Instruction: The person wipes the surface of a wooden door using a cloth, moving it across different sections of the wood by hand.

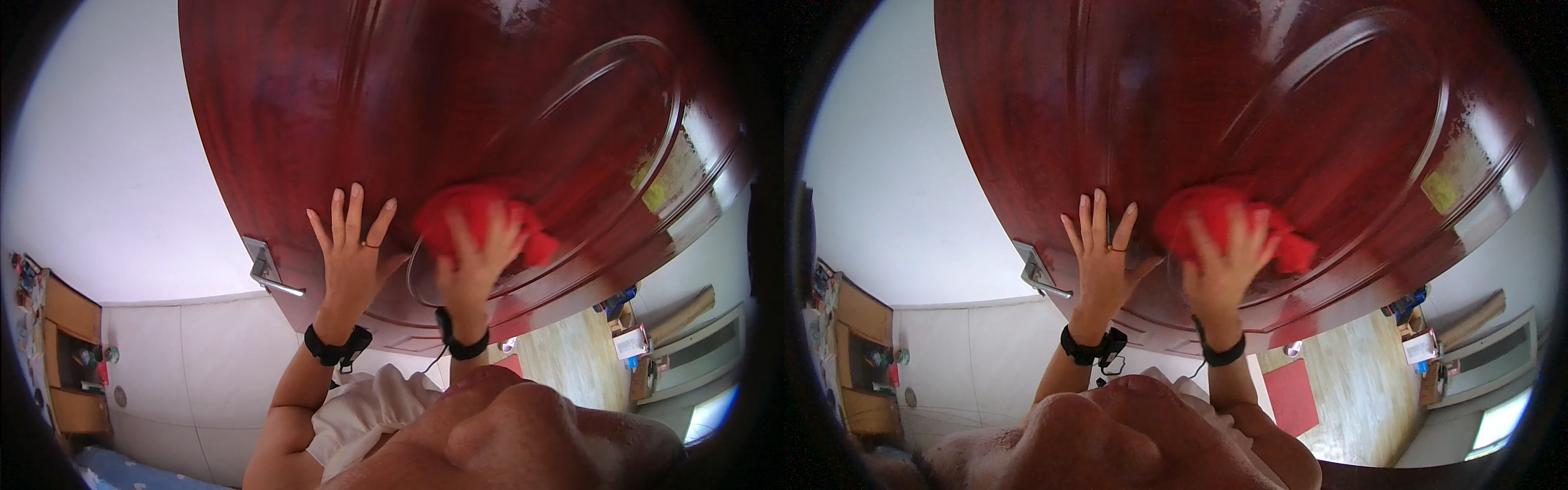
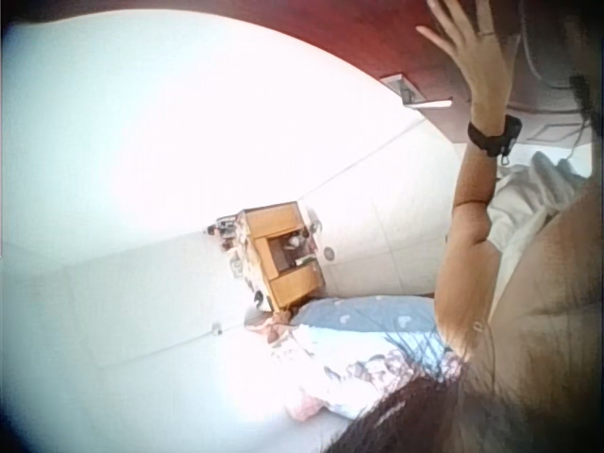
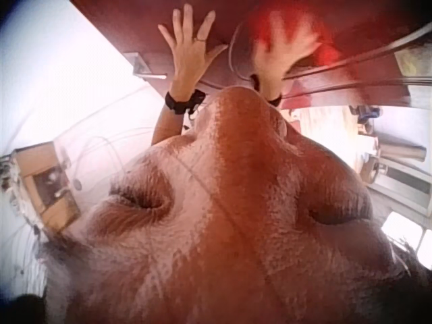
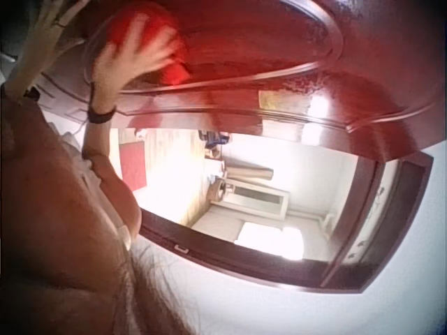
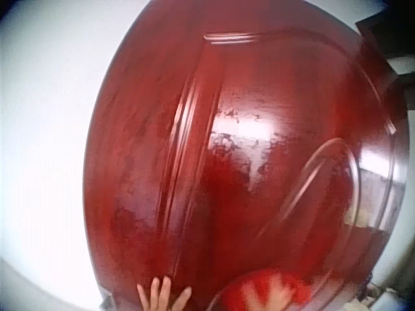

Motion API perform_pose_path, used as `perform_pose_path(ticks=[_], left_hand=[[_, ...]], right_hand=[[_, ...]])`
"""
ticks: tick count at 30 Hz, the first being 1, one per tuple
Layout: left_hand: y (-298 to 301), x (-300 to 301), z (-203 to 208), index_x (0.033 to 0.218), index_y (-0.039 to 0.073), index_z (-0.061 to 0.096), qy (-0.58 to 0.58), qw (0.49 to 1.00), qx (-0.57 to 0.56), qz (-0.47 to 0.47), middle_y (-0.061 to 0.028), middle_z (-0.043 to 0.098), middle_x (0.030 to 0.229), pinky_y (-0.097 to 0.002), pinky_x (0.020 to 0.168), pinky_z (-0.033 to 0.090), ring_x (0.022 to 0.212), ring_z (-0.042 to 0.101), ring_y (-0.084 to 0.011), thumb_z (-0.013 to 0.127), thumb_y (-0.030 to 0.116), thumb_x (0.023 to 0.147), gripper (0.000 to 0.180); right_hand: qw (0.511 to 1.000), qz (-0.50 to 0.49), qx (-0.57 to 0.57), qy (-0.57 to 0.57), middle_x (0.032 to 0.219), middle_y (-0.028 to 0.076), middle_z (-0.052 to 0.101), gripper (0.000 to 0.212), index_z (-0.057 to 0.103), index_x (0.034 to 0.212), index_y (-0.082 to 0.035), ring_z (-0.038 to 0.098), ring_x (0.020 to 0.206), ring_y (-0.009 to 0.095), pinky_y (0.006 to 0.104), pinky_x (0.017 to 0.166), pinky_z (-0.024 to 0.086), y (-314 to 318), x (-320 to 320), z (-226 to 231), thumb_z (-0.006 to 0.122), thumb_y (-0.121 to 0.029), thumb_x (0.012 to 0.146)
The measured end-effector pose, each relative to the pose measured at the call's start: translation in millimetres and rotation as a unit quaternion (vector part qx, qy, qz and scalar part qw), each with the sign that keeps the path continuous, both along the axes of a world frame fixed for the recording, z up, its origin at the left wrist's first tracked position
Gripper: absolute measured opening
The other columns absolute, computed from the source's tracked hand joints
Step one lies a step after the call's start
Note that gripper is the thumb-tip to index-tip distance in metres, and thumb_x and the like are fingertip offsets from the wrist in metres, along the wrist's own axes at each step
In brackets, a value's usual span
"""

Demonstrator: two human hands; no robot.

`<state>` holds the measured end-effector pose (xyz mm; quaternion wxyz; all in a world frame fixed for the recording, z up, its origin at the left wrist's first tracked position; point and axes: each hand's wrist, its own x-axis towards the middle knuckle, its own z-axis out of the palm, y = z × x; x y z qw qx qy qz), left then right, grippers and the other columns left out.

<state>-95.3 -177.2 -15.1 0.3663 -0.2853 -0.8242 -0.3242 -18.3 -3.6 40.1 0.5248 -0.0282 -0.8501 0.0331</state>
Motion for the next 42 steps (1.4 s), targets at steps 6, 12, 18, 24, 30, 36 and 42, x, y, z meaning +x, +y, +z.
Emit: perform_pose_path(ticks=[6, 12, 18, 24, 30, 36, 42], left_hand=[[6, 5, -2, 0.153, 0.027, 0.037, -0.018, 1.000, -0.002, 0.014, -0.0186, 0.021, 0.162, -0.0718, 0.113, 0.013, 0.147, 0.022, -0.0448, 0.087, 0.028, 0.068, 0.099], [3, 6, 1, 0.152, 0.025, 0.039, -0.019, 0.999, 0.030, 0.000, -0.0190, 0.022, 0.162, -0.0691, 0.114, 0.014, 0.148, 0.022, -0.0432, 0.086, 0.026, 0.068, 0.097], [5, 3, -10, 0.152, 0.025, 0.039, -0.007, 0.999, 0.042, 0.003, -0.0200, 0.022, 0.162, -0.0691, 0.114, 0.013, 0.147, 0.023, -0.0436, 0.086, 0.028, 0.068, 0.096], [2, 1, -17, 0.152, 0.022, 0.039, -0.004, 1.000, 0.002, 0.010, -0.0211, 0.023, 0.161, -0.0684, 0.115, 0.013, 0.147, 0.024, -0.0445, 0.086, 0.025, 0.067, 0.097], [-1, 1, -16, 0.152, 0.022, 0.038, -0.016, 1.000, 0.008, -0.013, -0.0210, 0.023, 0.161, -0.0677, 0.115, 0.013, 0.146, 0.024, -0.0445, 0.084, 0.024, 0.070, 0.094], [-5, -4, -19, 0.152, 0.023, 0.037, -0.013, 1.000, 0.003, -0.024, -0.0210, 0.024, 0.160, -0.0680, 0.115, 0.013, 0.146, 0.024, -0.0444, 0.083, 0.025, 0.073, 0.092], [-11, -5, -30, 0.151, 0.019, 0.039, -0.020, 0.997, -0.073, 0.005, -0.0249, 0.018, 0.161, -0.0665, 0.117, 0.008, 0.149, 0.016, -0.0458, 0.085, 0.022, 0.069, 0.095]], right_hand=[[0.982, 0.136, 0.003, -0.132, 0.138, 0.003, 0.053, 0.056, 0.071, 0.123, -0.030, 0.039, 0.138, 0.042, 0.0592, 0.112, 0.031, -9, 6, -70, 0.069, -0.009, 0.071], [0.995, 0.102, 0.004, 0.006, 0.146, 0.013, 0.048, 0.062, 0.073, 0.121, -0.023, 0.031, 0.141, 0.049, 0.0558, 0.113, 0.033, 22, 0, 2, 0.066, 0.001, 0.064], [0.999, 0.025, -0.015, 0.038, 0.153, 0.011, 0.041, 0.064, 0.068, 0.129, -0.029, 0.027, 0.145, 0.044, 0.0679, 0.111, 0.018, 0, -12, 26, 0.068, -0.010, 0.068], [0.986, 0.116, 0.031, -0.114, 0.141, 0.003, 0.052, 0.058, 0.070, 0.126, -0.033, 0.041, 0.138, 0.037, 0.0597, 0.106, 0.035, -23, -6, -68, 0.069, -0.008, 0.073], [0.987, 0.141, 0.028, -0.074, 0.136, 0.006, 0.055, 0.055, 0.074, 0.120, -0.026, 0.043, 0.136, 0.039, 0.0489, 0.108, 0.039, -3, -6, -29, 0.066, 0.000, 0.071], [0.995, 0.015, -0.045, 0.085, 0.151, 0.014, 0.043, 0.061, 0.071, 0.125, -0.023, 0.028, 0.144, 0.045, 0.0606, 0.115, 0.021, -11, -16, 37, 0.064, -0.002, 0.068], [0.993, 0.074, -0.010, -0.086, 0.149, 0.008, 0.044, 0.059, 0.068, 0.128, -0.027, 0.036, 0.142, 0.040, 0.0643, 0.111, 0.024, -53, -17, -59, 0.069, -0.013, 0.071]])
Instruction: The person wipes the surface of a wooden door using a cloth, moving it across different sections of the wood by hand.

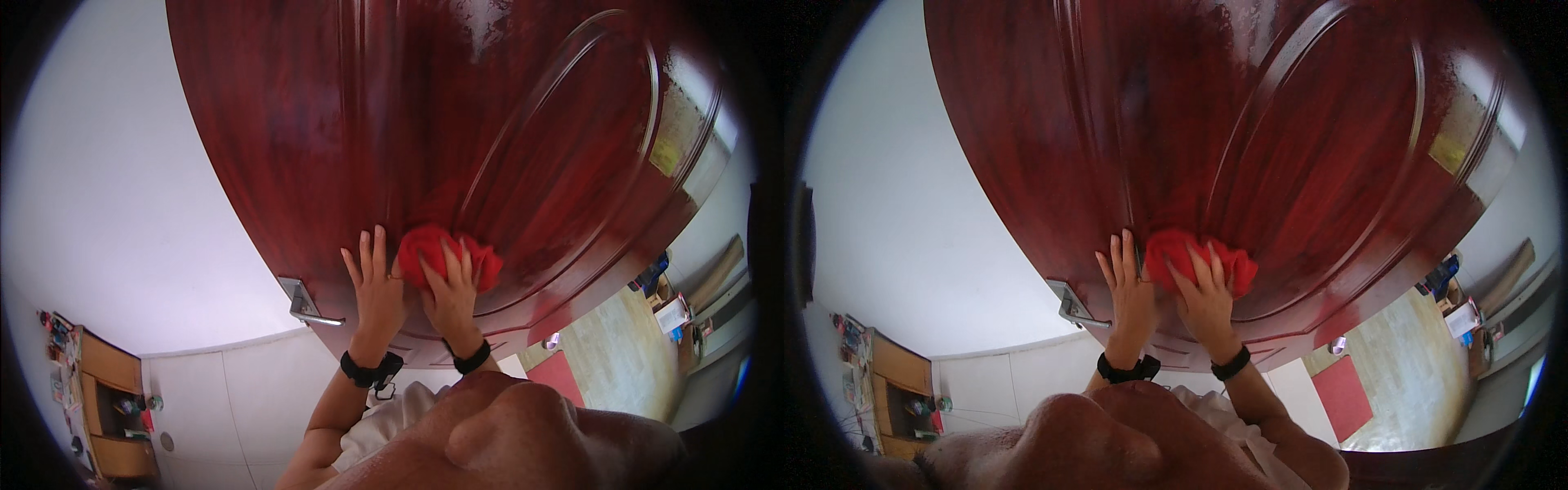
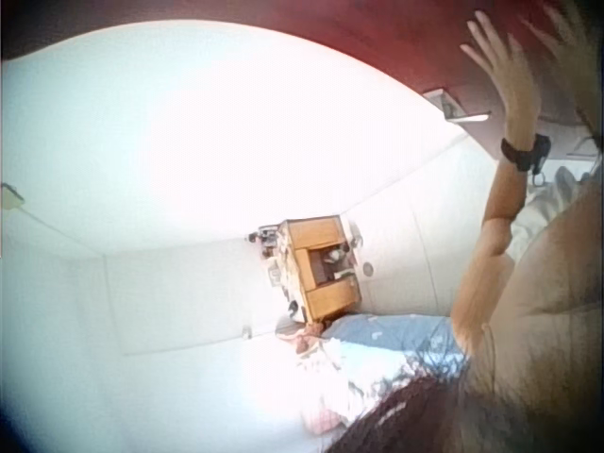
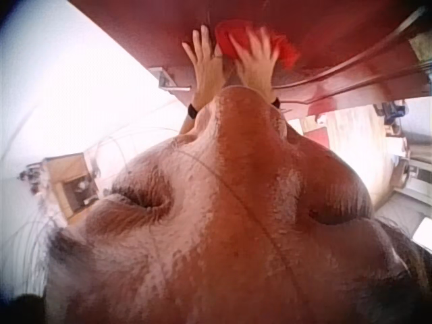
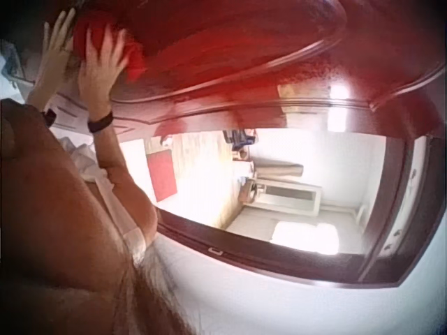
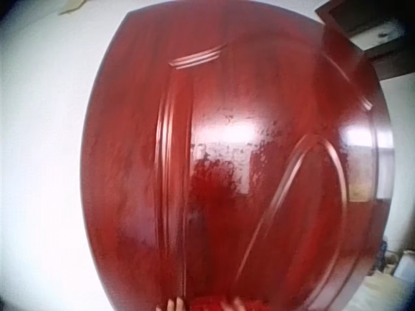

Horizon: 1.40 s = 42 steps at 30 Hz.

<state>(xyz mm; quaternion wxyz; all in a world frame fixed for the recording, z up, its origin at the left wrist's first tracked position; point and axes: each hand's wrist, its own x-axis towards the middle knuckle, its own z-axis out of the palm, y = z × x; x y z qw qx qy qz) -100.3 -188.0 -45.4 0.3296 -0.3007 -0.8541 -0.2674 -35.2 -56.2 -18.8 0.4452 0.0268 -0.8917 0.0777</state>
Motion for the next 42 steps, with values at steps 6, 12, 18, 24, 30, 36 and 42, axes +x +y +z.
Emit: perform_pose_path(ticks=[6, 12, 18, 24, 30, 36, 42], left_hand=[[-5, 1, 3, 0.152, 0.023, 0.038, -0.007, 0.999, 0.003, -0.046, -0.0204, 0.021, 0.161, -0.0661, 0.117, 0.010, 0.148, 0.019, -0.0436, 0.082, 0.015, 0.069, 0.094], [-10, -6, 4, 0.153, 0.026, 0.037, 0.001, 0.997, 0.033, -0.065, -0.0184, 0.024, 0.160, -0.0664, 0.116, 0.015, 0.146, 0.025, -0.0423, 0.080, 0.024, 0.077, 0.087], [-9, -9, -1, 0.153, 0.026, 0.037, 0.009, 0.998, 0.026, -0.048, -0.0191, 0.026, 0.158, -0.0674, 0.115, 0.015, 0.145, 0.026, -0.0428, 0.078, 0.027, 0.079, 0.084], [-3, -5, -5, 0.152, 0.026, 0.037, -0.003, 0.999, 0.004, -0.041, -0.0186, 0.024, 0.159, -0.0697, 0.114, 0.015, 0.145, 0.025, -0.0437, 0.079, 0.022, 0.075, 0.088], [-4, -6, -5, 0.153, 0.027, 0.035, 0.003, 0.999, 0.031, -0.044, -0.0188, 0.025, 0.159, -0.0699, 0.114, 0.015, 0.145, 0.025, -0.0437, 0.081, 0.021, 0.074, 0.091], [-5, -8, -4, 0.153, 0.026, 0.034, 0.013, 0.998, 0.036, -0.044, -0.0188, 0.026, 0.159, -0.0690, 0.115, 0.015, 0.145, 0.026, -0.0422, 0.078, 0.026, 0.080, 0.085], [-4, -8, -11, 0.147, 0.020, 0.044, 0.013, 0.999, 0.010, -0.049, -0.0206, 0.022, 0.160, -0.0688, 0.116, 0.012, 0.147, 0.021, -0.0441, 0.074, 0.019, 0.078, 0.075]], right_hand=[[1.000, 0.001, 0.021, -0.022, 0.145, 0.005, 0.049, 0.053, 0.072, 0.119, -0.025, 0.044, 0.135, 0.038, 0.0608, 0.112, 0.028, 16, 10, -48, 0.069, -0.007, 0.070], [0.982, -0.034, -0.103, 0.152, 0.153, 0.022, 0.038, 0.061, 0.068, 0.128, -0.017, 0.029, 0.141, 0.053, 0.0641, 0.114, 0.019, 25, -5, 55, 0.060, -0.003, 0.070], [0.993, -0.070, -0.048, 0.086, 0.156, 0.022, 0.032, 0.062, 0.063, 0.135, -0.022, 0.025, 0.143, 0.051, 0.0655, 0.115, 0.015, 9, -7, 50, 0.064, -0.011, 0.074], [0.999, -0.034, 0.000, -0.023, 0.152, 0.015, 0.039, 0.063, 0.067, 0.129, -0.028, 0.028, 0.143, 0.049, 0.0648, 0.111, 0.025, 5, 9, -48, 0.066, -0.004, 0.071], [1.000, 0.023, -0.007, 0.012, 0.150, 0.022, 0.040, 0.058, 0.070, 0.125, -0.020, 0.025, 0.142, 0.055, 0.0622, 0.113, 0.025, 6, -3, 19, 0.062, -0.005, 0.069], [0.997, -0.054, 0.006, 0.058, 0.157, 0.024, 0.030, 0.060, 0.063, 0.135, -0.022, 0.024, 0.142, 0.055, 0.0622, 0.101, 0.035, -3, -16, 81, 0.062, -0.012, 0.076], [0.999, 0.018, -0.033, -0.032, 0.155, 0.028, 0.031, 0.065, 0.061, 0.135, -0.015, 0.025, 0.138, 0.062, 0.0669, 0.111, 0.023, -2, -3, -6, 0.061, -0.005, 0.071]])
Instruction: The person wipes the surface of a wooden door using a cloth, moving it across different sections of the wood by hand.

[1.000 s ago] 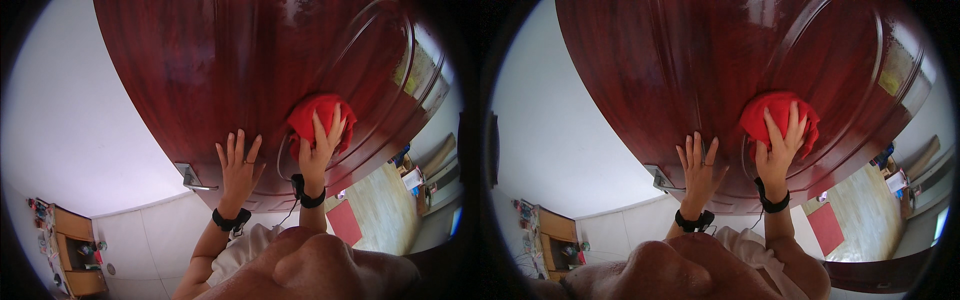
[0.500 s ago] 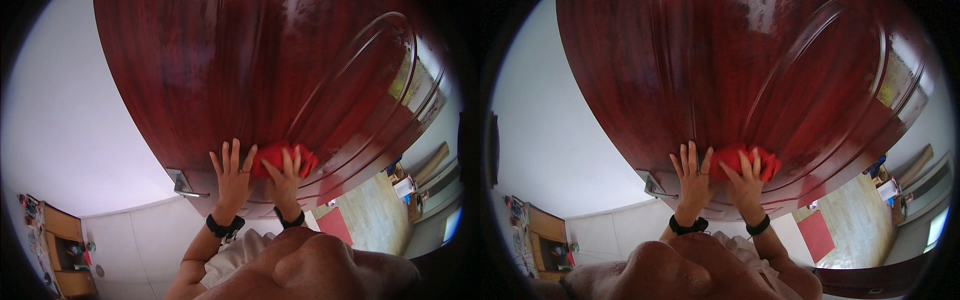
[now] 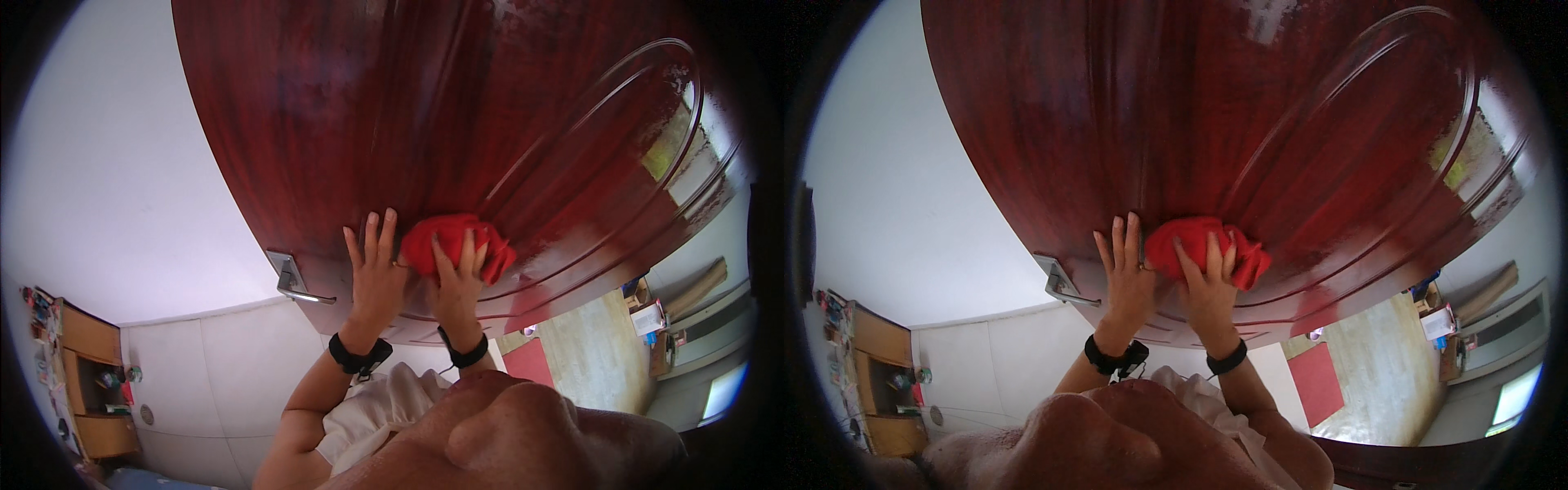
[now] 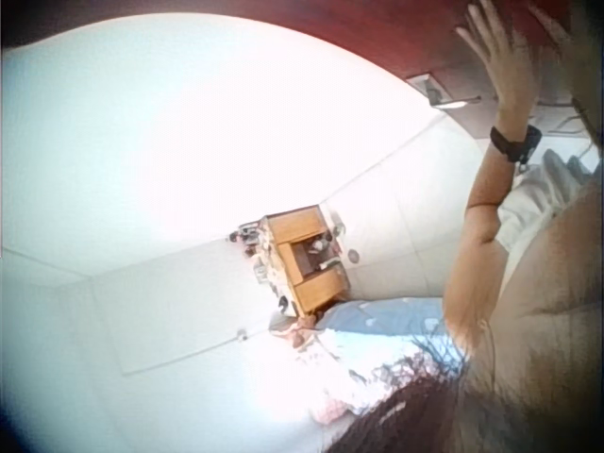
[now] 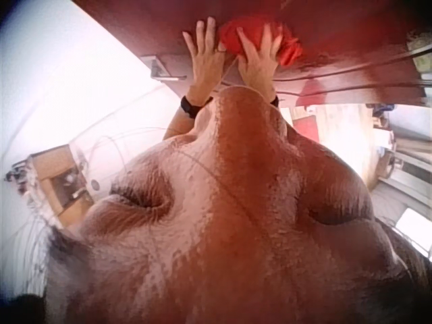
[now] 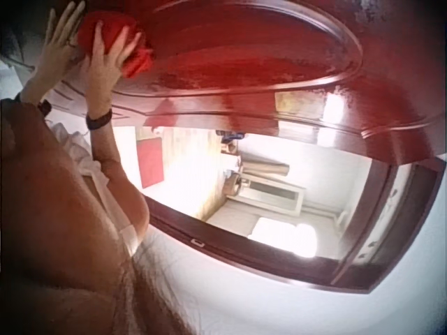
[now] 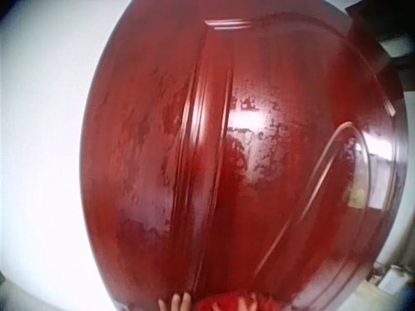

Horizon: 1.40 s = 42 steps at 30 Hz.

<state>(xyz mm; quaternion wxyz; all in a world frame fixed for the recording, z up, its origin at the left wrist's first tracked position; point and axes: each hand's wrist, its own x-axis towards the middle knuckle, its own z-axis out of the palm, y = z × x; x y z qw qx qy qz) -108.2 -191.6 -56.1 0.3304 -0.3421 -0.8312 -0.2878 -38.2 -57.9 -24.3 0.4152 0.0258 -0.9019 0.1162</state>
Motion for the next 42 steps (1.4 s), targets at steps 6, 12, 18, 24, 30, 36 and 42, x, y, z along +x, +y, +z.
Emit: perform_pose_path(ticks=[6, 12, 18, 24, 30, 36, 42], left_hand=[[-5, 6, 17, 0.143, 0.014, 0.051, -0.026, 0.998, -0.053, 0.019, -0.0238, 0.019, 0.161, -0.0687, 0.116, 0.009, 0.149, 0.016, -0.0468, 0.072, 0.014, 0.078, 0.068], [-28, 16, 40, 0.142, 0.014, 0.051, -0.044, 0.998, 0.013, -0.048, -0.0196, 0.023, 0.160, -0.0630, 0.119, 0.014, 0.148, 0.022, -0.0399, 0.082, 0.019, 0.076, 0.073], [-45, 17, 32, 0.133, 0.008, 0.053, -0.127, 0.977, 0.151, -0.080, -0.0163, 0.054, 0.132, -0.0473, 0.107, 0.039, 0.126, 0.050, -0.0364, 0.081, 0.013, 0.074, 0.065], [-60, 10, 2, 0.117, 0.001, 0.053, -0.180, 0.978, 0.091, 0.046, -0.0168, 0.058, 0.113, -0.0460, 0.093, 0.045, 0.110, 0.055, -0.0384, 0.075, 0.006, 0.071, 0.051], [-65, 8, 21, 0.126, 0.000, 0.048, -0.178, 0.975, 0.127, 0.021, -0.0156, 0.058, 0.113, -0.0453, 0.093, 0.046, 0.108, 0.056, -0.0371, 0.076, 0.006, 0.070, 0.063], [-74, 1, 34, 0.153, 0.001, 0.028, -0.168, 0.968, 0.186, 0.024, -0.0078, 0.059, 0.112, -0.0432, 0.091, 0.046, 0.103, 0.058, -0.0301, 0.081, 0.011, 0.071, 0.098], [-68, -2, 29, 0.156, 0.001, 0.022, -0.150, 0.977, 0.134, 0.067, -0.0051, 0.059, 0.107, -0.0419, 0.090, 0.044, 0.100, 0.058, -0.0263, 0.083, 0.011, 0.069, 0.107]], right_hand=[[0.999, -0.004, 0.037, -0.003, 0.152, 0.028, 0.035, 0.060, 0.067, 0.127, -0.014, 0.029, 0.135, 0.062, 0.0661, 0.113, 0.025, 11, 4, -15, 0.063, -0.003, 0.068], [0.992, -0.014, 0.010, 0.128, 0.157, 0.017, 0.034, 0.064, 0.067, 0.130, -0.020, 0.029, 0.141, 0.053, 0.0624, 0.113, 0.025, 2, -16, 98, 0.063, -0.005, 0.068], [0.994, -0.039, 0.070, 0.078, 0.157, 0.012, 0.037, 0.065, 0.064, 0.134, -0.025, 0.027, 0.145, 0.044, 0.0701, 0.108, 0.024, -32, -30, 75, 0.068, -0.013, 0.070], [0.995, 0.083, 0.044, -0.035, 0.143, 0.007, 0.049, 0.060, 0.060, 0.137, -0.024, 0.039, 0.141, 0.035, 0.0552, 0.110, 0.034, -57, -29, -41, 0.063, -0.008, 0.078], [0.994, 0.053, 0.091, 0.022, 0.142, 0.007, 0.051, 0.058, 0.065, 0.131, -0.020, 0.037, 0.143, 0.036, 0.0560, 0.111, 0.032, -38, -26, 13, 0.064, -0.005, 0.074], [0.990, -0.032, 0.059, 0.127, 0.149, 0.012, 0.046, 0.062, 0.065, 0.133, -0.022, 0.031, 0.144, 0.044, 0.0585, 0.106, 0.033, -41, -32, 100, 0.065, -0.005, 0.073], [0.997, 0.044, 0.048, 0.033, 0.147, 0.014, 0.043, 0.059, 0.067, 0.130, -0.022, 0.030, 0.141, 0.049, 0.0661, 0.104, 0.035, -45, -31, 29, 0.065, -0.006, 0.073]])
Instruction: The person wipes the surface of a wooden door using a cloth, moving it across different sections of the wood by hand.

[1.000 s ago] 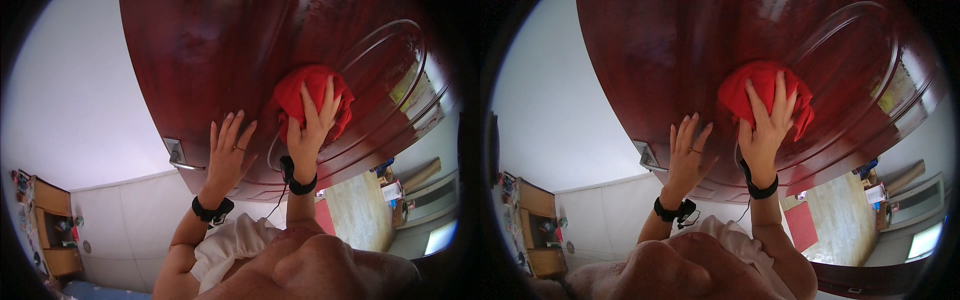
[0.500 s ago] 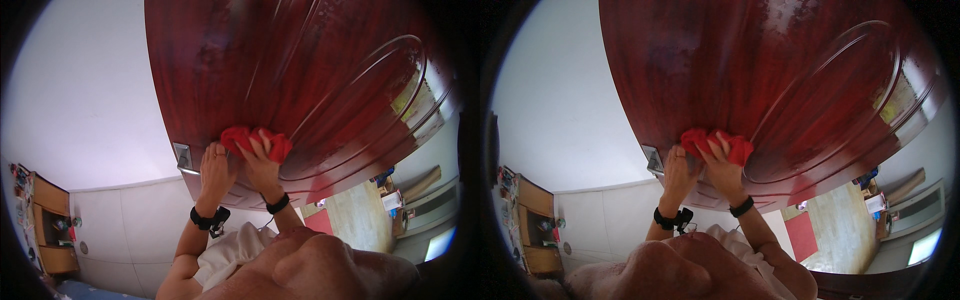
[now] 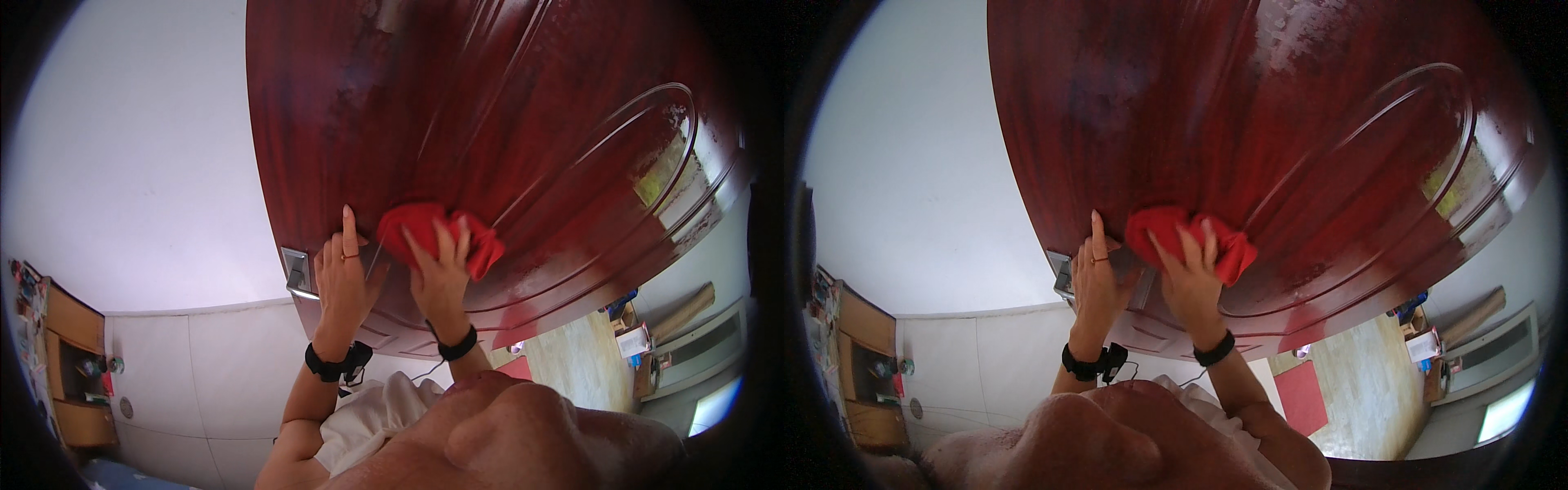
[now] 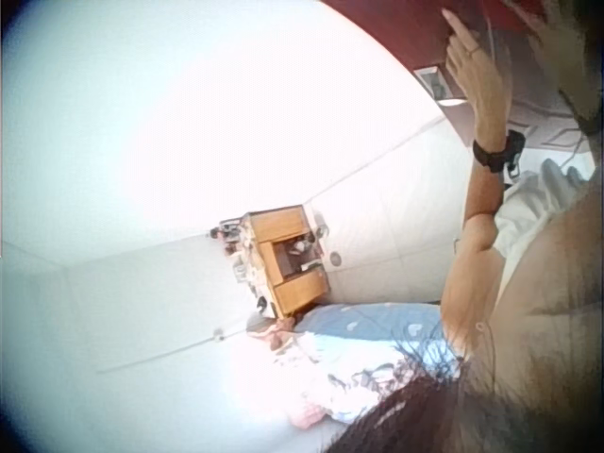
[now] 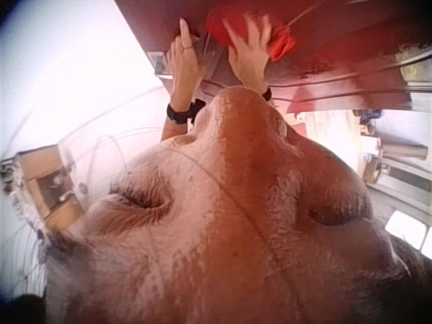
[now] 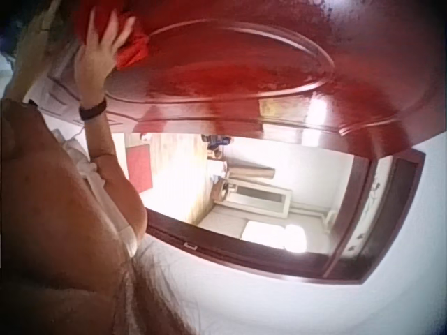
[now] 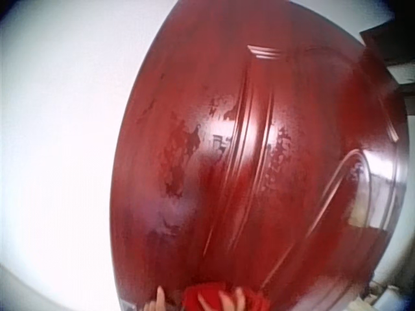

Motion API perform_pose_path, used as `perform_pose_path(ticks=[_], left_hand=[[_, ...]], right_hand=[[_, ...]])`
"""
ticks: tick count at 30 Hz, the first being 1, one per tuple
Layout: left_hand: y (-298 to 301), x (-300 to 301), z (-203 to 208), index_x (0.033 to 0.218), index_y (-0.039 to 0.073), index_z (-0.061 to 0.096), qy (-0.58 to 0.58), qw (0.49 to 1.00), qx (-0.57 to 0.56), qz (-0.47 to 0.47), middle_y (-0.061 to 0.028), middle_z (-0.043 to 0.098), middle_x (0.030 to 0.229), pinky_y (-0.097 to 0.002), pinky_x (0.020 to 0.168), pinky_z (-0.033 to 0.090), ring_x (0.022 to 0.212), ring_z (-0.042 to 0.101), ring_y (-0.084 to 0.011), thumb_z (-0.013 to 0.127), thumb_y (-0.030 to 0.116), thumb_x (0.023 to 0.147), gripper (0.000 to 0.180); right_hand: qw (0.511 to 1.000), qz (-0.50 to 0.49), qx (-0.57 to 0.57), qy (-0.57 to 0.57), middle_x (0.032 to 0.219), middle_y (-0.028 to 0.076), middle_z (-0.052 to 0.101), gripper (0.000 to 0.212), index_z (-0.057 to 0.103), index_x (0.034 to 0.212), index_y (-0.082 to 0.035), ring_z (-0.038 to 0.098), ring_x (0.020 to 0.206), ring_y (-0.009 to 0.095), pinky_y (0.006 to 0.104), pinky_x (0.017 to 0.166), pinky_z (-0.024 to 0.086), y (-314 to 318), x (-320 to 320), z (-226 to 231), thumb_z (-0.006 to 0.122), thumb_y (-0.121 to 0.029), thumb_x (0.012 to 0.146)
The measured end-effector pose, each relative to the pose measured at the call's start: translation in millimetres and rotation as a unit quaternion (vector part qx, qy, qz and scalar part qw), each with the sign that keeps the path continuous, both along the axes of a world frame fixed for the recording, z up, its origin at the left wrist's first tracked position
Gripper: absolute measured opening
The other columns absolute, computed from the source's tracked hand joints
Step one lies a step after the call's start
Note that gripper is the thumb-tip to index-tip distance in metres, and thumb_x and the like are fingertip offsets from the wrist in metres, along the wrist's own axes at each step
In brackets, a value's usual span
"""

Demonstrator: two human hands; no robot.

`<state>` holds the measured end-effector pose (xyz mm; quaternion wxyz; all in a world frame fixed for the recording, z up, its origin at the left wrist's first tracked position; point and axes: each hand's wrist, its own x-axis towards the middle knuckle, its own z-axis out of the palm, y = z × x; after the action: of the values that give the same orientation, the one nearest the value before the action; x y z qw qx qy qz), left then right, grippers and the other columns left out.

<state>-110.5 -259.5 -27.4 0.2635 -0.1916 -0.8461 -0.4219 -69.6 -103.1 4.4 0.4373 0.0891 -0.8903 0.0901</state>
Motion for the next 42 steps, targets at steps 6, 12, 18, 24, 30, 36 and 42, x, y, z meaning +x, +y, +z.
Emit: perform_pose_path(ticks=[6, 12, 18, 24, 30, 36, 42], left_hand=[[-4, -2, -1, 0.157, 0.000, 0.020, -0.008, 1.000, -0.011, -0.010, -0.0066, 0.060, 0.106, -0.0425, 0.091, 0.043, 0.099, 0.058, -0.0277, 0.084, 0.011, 0.067, 0.110], [-1, -3, 1, 0.156, 0.001, 0.021, 0.007, 1.000, -0.013, -0.003, -0.0040, 0.056, 0.105, -0.0420, 0.089, 0.042, 0.099, 0.055, -0.0242, 0.083, 0.010, 0.068, 0.109], [0, -5, -2, 0.157, 0.002, 0.020, -0.017, 1.000, -0.011, -0.005, -0.0037, 0.056, 0.105, -0.0431, 0.090, 0.041, 0.100, 0.055, -0.0247, 0.083, 0.012, 0.069, 0.108], [-1, -2, -2, 0.156, 0.001, 0.021, -0.015, 0.999, -0.036, 0.007, -0.0068, 0.055, 0.108, -0.0434, 0.093, 0.039, 0.102, 0.054, -0.0273, 0.080, 0.008, 0.070, 0.105], [-3, -2, -18, 0.158, 0.006, 0.019, -0.029, 0.997, -0.063, -0.026, -0.0112, 0.053, 0.115, -0.0448, 0.094, 0.040, 0.106, 0.055, -0.0298, 0.076, 0.002, 0.068, 0.106], [-3, -4, -8, 0.159, 0.008, 0.018, -0.039, 0.997, -0.005, -0.063, -0.0103, 0.053, 0.114, -0.0449, 0.092, 0.042, 0.106, 0.058, -0.0277, 0.081, 0.008, 0.068, 0.110], [-3, -3, -10, 0.158, 0.007, 0.019, -0.044, 0.996, -0.004, -0.079, -0.0098, 0.054, 0.116, -0.0446, 0.092, 0.042, 0.106, 0.059, -0.0280, 0.084, 0.012, 0.066, 0.113]], right_hand=[[0.995, -0.041, 0.056, -0.071, 0.128, 0.000, 0.054, 0.052, 0.070, 0.123, -0.026, 0.043, 0.136, 0.035, 0.0626, 0.106, 0.032, -5, 10, -70, 0.071, -0.012, 0.074], [1.000, 0.022, 0.002, -0.009, 0.148, 0.012, 0.045, 0.058, 0.069, 0.127, -0.019, 0.033, 0.142, 0.045, 0.0637, 0.109, 0.028, 3, 0, 8, 0.066, -0.005, 0.071], [0.993, -0.101, 0.045, 0.051, 0.151, 0.014, 0.042, 0.065, 0.066, 0.132, -0.018, 0.026, 0.145, 0.048, 0.0618, 0.107, 0.030, -10, -4, 57, 0.064, -0.003, 0.069], [0.996, 0.008, 0.024, -0.089, 0.146, 0.009, 0.047, 0.056, 0.066, 0.129, -0.018, 0.036, 0.142, 0.040, 0.0610, 0.108, 0.031, -12, 2, -60, 0.065, -0.010, 0.074], [0.994, 0.026, 0.035, -0.103, 0.139, 0.005, 0.054, 0.048, 0.068, 0.124, -0.014, 0.043, 0.138, 0.033, 0.0583, 0.108, 0.033, -9, 4, -86, 0.063, -0.009, 0.076], [1.000, 0.015, -0.007, 0.025, 0.140, 0.006, 0.055, 0.047, 0.069, 0.122, -0.013, 0.045, 0.136, 0.036, 0.0503, 0.106, 0.040, -5, -4, 24, 0.061, -0.003, 0.076], [1.000, 0.005, -0.008, 0.007, 0.142, 0.003, 0.054, 0.049, 0.070, 0.123, -0.018, 0.043, 0.137, 0.035, 0.0484, 0.103, 0.042, -13, 3, 9, 0.062, -0.003, 0.076]])
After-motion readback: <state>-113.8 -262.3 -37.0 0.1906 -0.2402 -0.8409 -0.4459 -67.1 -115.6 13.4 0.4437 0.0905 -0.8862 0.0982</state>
